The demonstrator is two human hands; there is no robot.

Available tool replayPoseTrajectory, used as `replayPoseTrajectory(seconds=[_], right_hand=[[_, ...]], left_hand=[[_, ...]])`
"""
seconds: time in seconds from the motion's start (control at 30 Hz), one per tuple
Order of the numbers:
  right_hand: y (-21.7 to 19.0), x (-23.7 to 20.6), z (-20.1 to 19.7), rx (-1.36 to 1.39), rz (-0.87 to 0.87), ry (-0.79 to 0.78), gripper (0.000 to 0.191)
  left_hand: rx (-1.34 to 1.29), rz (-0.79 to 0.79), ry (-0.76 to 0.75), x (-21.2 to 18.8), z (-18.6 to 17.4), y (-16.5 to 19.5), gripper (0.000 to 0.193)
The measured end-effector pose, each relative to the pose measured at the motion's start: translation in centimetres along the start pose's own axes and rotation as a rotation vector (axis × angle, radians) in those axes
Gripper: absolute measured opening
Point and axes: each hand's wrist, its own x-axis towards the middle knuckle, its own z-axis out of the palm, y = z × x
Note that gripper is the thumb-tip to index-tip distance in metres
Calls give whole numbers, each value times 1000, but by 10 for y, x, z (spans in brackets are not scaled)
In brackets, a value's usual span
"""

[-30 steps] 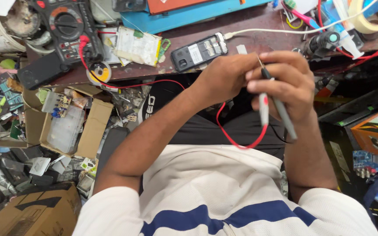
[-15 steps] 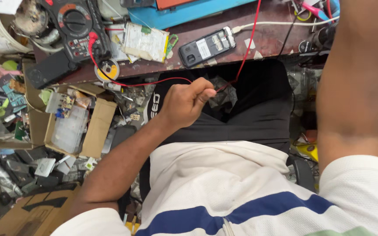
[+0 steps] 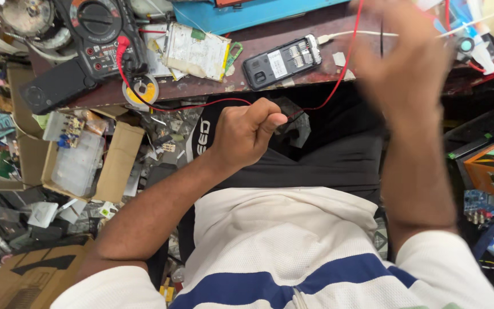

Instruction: The person sits at a cluttered repair bench and uses a multimeter with red test leads to test a small red battery pack, holding the probe tips against its contacts for an extended period. At the end they set the pack down and pick up a blue mobile phone from the bench.

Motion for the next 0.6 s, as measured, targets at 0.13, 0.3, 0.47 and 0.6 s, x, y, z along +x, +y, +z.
replayPoseTrajectory(seconds=[0.13, 0.3, 0.47, 0.6], right_hand=[[-19, -61, 45, 529, -46, -625, 47], [-24, -105, 121, 1213, 310, -484, 51], [-39, -115, 136, 1347, 506, -415, 51], [-34, -116, 140, 1328, 560, -231, 26]], left_hand=[[-109, -17, 58, -5, -3, 1, 29], [-244, -325, 357, -4, 2, -10, 23], [-316, -377, 315, -8, 0, -16, 28], [-499, -336, 238, -6, 0, -12, 26]])
